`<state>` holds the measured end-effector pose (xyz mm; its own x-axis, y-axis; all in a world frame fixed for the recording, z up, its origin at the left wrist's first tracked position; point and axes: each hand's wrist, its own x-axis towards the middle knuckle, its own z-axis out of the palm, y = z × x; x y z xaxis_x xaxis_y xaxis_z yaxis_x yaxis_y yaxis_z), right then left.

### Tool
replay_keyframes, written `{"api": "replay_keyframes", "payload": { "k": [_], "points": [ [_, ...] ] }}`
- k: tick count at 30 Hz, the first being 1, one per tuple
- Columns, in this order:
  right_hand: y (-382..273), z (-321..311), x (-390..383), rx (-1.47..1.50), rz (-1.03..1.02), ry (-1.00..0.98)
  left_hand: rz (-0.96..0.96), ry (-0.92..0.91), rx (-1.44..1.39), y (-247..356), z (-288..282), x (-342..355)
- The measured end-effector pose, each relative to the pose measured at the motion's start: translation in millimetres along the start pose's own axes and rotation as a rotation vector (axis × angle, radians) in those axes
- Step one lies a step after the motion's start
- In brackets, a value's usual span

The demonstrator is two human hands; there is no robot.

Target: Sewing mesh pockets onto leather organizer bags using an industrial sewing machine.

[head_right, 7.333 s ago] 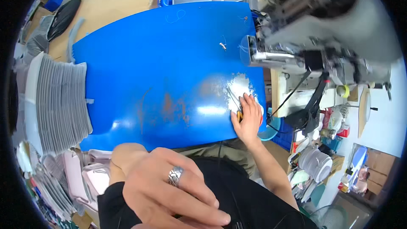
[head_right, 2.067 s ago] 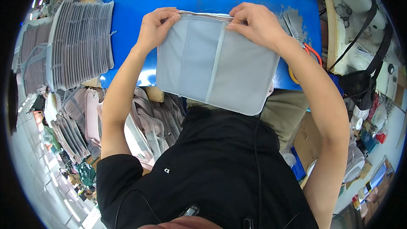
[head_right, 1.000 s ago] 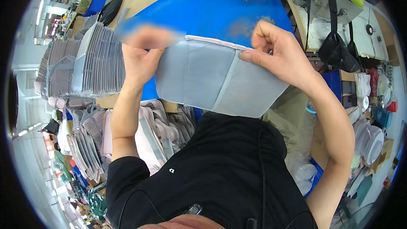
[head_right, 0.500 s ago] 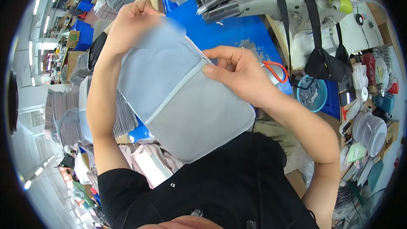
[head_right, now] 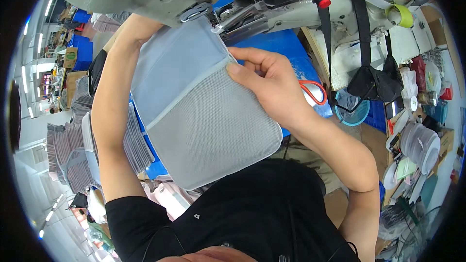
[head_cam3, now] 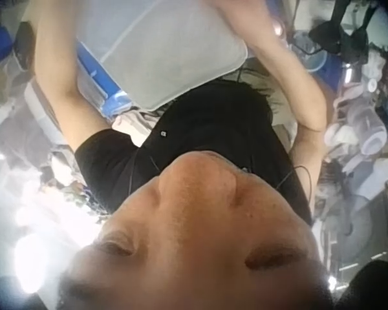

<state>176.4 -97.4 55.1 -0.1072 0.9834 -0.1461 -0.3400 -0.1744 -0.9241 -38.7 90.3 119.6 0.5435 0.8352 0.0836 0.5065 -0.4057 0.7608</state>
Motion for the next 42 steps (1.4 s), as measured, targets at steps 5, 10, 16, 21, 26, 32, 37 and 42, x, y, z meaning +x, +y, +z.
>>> {"api": "replay_keyframes", "payload": {
  "k": [5,10,16,21,26,32,37,42],
  "points": [
    [2,7,-5,0.023,0.018,0.003,-0.026,-0.008,0.086,2,-4,-4],
    [0,3,-3,0.014,0.007,-0.032,-0.056,-0.015,0.173,14,-12,-9],
    [-8,9,-3,0.006,-0.013,-0.04,-0.067,-0.074,0.003,2,-21,-10],
    [1,3,7,-0.004,0.004,-0.012,-0.086,-0.129,-0.175,-23,-25,9],
    [1,1,20,0.117,-0.058,0.0,-0.09,-0.174,-0.343,-36,-24,42],
    [-4,3,13,0.061,-0.005,0.084,-0.075,-0.236,-0.566,-42,-25,52],
    [-9,11,19,0.106,-0.004,0.077,-0.057,-0.227,-0.762,-45,-29,65],
    [-5,15,22,0.085,-0.031,0.101,0.083,0.192,0.075,-29,-8,17]
  ]
}}
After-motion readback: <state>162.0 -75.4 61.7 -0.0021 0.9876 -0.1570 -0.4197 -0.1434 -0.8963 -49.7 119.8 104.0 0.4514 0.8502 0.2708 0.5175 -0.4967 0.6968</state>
